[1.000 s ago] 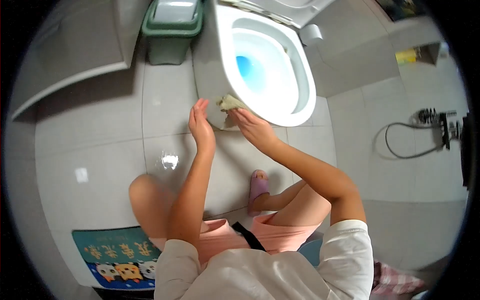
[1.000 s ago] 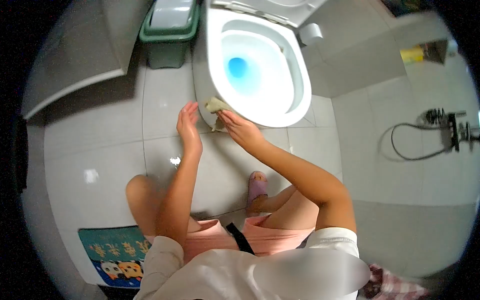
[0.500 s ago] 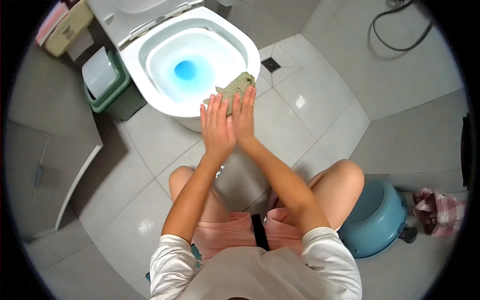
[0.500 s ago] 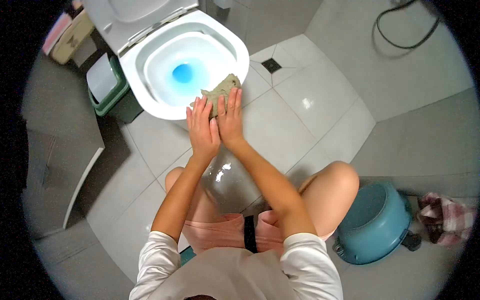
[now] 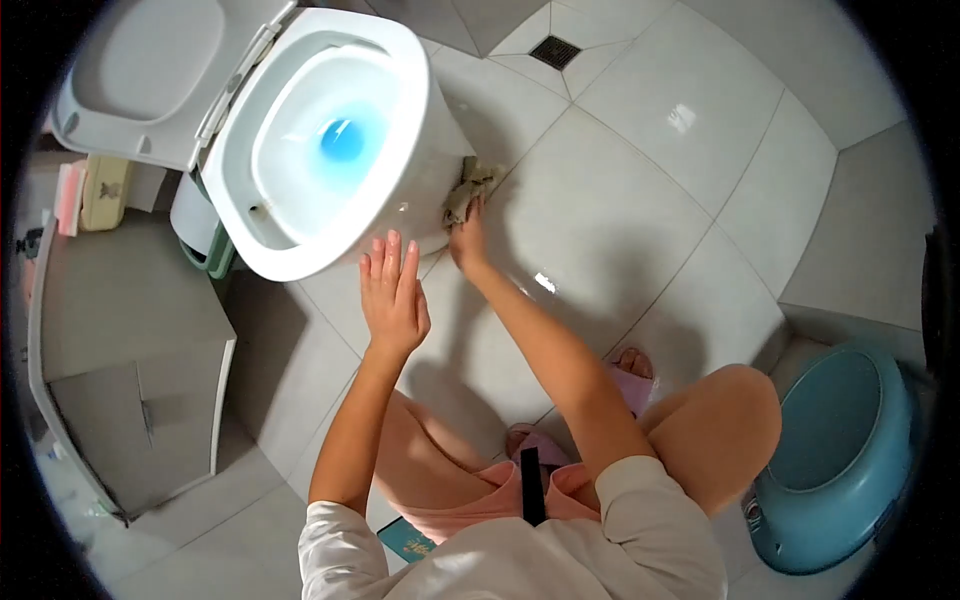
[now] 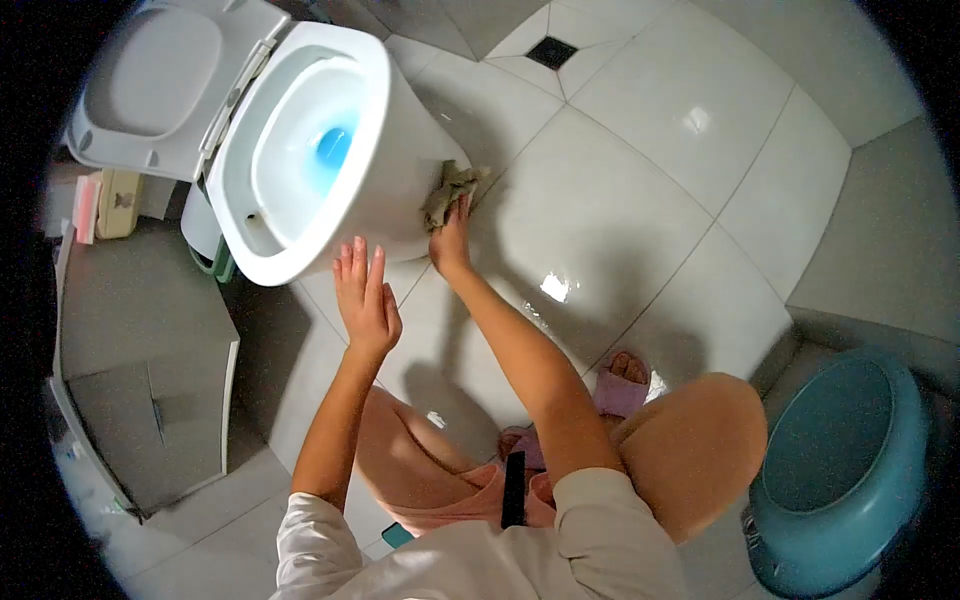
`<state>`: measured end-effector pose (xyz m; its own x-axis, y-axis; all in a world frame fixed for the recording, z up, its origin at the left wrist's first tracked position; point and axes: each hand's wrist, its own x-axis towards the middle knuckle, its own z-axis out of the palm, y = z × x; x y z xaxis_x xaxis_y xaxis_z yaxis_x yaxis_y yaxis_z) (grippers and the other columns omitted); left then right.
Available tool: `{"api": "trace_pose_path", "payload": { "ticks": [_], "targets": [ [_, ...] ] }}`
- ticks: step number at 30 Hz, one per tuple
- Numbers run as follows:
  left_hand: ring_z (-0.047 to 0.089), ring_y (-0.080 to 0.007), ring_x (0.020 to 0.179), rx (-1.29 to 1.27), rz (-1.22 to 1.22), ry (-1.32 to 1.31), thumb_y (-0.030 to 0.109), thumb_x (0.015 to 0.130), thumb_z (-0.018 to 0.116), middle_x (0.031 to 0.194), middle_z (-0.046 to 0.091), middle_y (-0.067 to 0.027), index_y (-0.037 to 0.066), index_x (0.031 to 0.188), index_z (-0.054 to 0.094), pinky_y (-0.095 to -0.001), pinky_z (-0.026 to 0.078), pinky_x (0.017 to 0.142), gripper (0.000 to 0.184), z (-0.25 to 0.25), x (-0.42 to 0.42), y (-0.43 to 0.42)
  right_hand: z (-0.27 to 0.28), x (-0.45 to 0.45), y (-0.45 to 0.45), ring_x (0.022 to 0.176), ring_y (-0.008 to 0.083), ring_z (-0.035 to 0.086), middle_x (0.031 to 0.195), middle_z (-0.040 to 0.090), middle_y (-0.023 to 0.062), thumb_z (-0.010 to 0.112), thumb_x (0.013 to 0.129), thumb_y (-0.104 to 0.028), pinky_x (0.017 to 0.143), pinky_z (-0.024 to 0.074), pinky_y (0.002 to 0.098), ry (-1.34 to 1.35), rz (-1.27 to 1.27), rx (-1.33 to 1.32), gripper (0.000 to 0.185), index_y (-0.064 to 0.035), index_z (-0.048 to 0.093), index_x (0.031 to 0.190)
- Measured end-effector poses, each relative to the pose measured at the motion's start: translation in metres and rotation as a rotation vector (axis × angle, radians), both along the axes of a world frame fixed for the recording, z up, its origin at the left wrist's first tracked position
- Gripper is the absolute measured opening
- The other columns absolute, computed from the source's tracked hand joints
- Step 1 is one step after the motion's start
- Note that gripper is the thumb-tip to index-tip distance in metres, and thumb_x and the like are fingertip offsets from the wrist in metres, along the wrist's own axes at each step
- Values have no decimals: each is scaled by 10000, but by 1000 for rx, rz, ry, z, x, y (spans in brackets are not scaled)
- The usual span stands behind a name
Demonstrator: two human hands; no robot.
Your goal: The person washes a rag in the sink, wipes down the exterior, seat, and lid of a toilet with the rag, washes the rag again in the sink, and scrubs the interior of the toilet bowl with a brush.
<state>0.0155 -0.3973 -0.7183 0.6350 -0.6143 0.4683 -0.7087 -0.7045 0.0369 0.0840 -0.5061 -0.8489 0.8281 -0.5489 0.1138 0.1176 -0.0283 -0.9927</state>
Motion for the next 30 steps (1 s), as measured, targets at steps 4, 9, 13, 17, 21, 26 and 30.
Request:
{"api": "trace_pose_path", "payload": {
  "ticks": [4, 9, 13, 17, 21, 26, 30],
  "targets": [
    [259, -421, 1402, -22, 86, 176, -18, 861, 432, 1502, 319, -216, 15, 1410, 398, -534, 191, 1140, 551, -13, -9, 3, 12, 5, 4, 1449, 395, 62, 1556, 83, 266, 428, 853, -99, 1180, 72, 444, 50, 214, 377, 691, 64, 165, 1471],
    [424, -421, 1291, -32, -25, 40, -34, 804, 438, 1406, 435, -247, -43, 1338, 466, -530, 318, 1087, 535, 9, 6, -7, 84, 6, -2, 1454, 396, 32, 1568, 59, 241, 456, 926, -284, 1153, 28, 543, -180, 65, 243, 699, -8, 160, 1497],
    [411, -425, 1300, 41, -16, 67, -24, 807, 456, 1419, 422, -241, -40, 1343, 462, -532, 310, 1090, 536, 15, 11, -15, -6, 43, -8, 1426, 323, 213, 1548, 214, 202, 454, 982, -404, 1150, 196, 397, 118, -60, 415, 673, 3, 244, 1475],
    [340, -446, 1344, 193, 32, 96, 16, 850, 480, 1470, 349, -239, -25, 1381, 413, -581, 256, 1095, 538, 5, 16, -25, -143, 60, 32, 1428, 369, 175, 1545, 173, 245, 478, 964, -371, 1168, 130, 402, 249, -62, 773, 731, 25, 164, 1492],
    [327, -451, 1351, 270, 109, 91, 58, 870, 485, 1479, 336, -241, -29, 1386, 406, -585, 251, 1091, 529, 6, 12, -38, -32, 23, 17, 1432, 385, 153, 1543, 174, 249, 479, 958, -405, 1168, 117, 429, 321, -10, 569, 711, 26, 244, 1471],
    [303, -398, 1392, 280, 96, 113, 124, 908, 469, 1485, 347, -228, -5, 1419, 379, -551, 182, 1130, 535, 24, 23, -60, 78, 59, -43, 1412, 384, 215, 1522, 289, 174, 364, 995, -434, 1144, 109, 508, -61, 38, 263, 619, -21, 312, 1453],
    [322, -387, 1389, 393, 123, -124, 87, 888, 484, 1479, 363, -224, -6, 1417, 389, -528, 175, 1140, 545, 67, 58, -103, -31, 103, -55, 1369, 425, 289, 1500, 324, 206, 316, 999, -498, 1134, 177, 483, 122, 169, 24, 646, -39, 334, 1452]
  ]
}}
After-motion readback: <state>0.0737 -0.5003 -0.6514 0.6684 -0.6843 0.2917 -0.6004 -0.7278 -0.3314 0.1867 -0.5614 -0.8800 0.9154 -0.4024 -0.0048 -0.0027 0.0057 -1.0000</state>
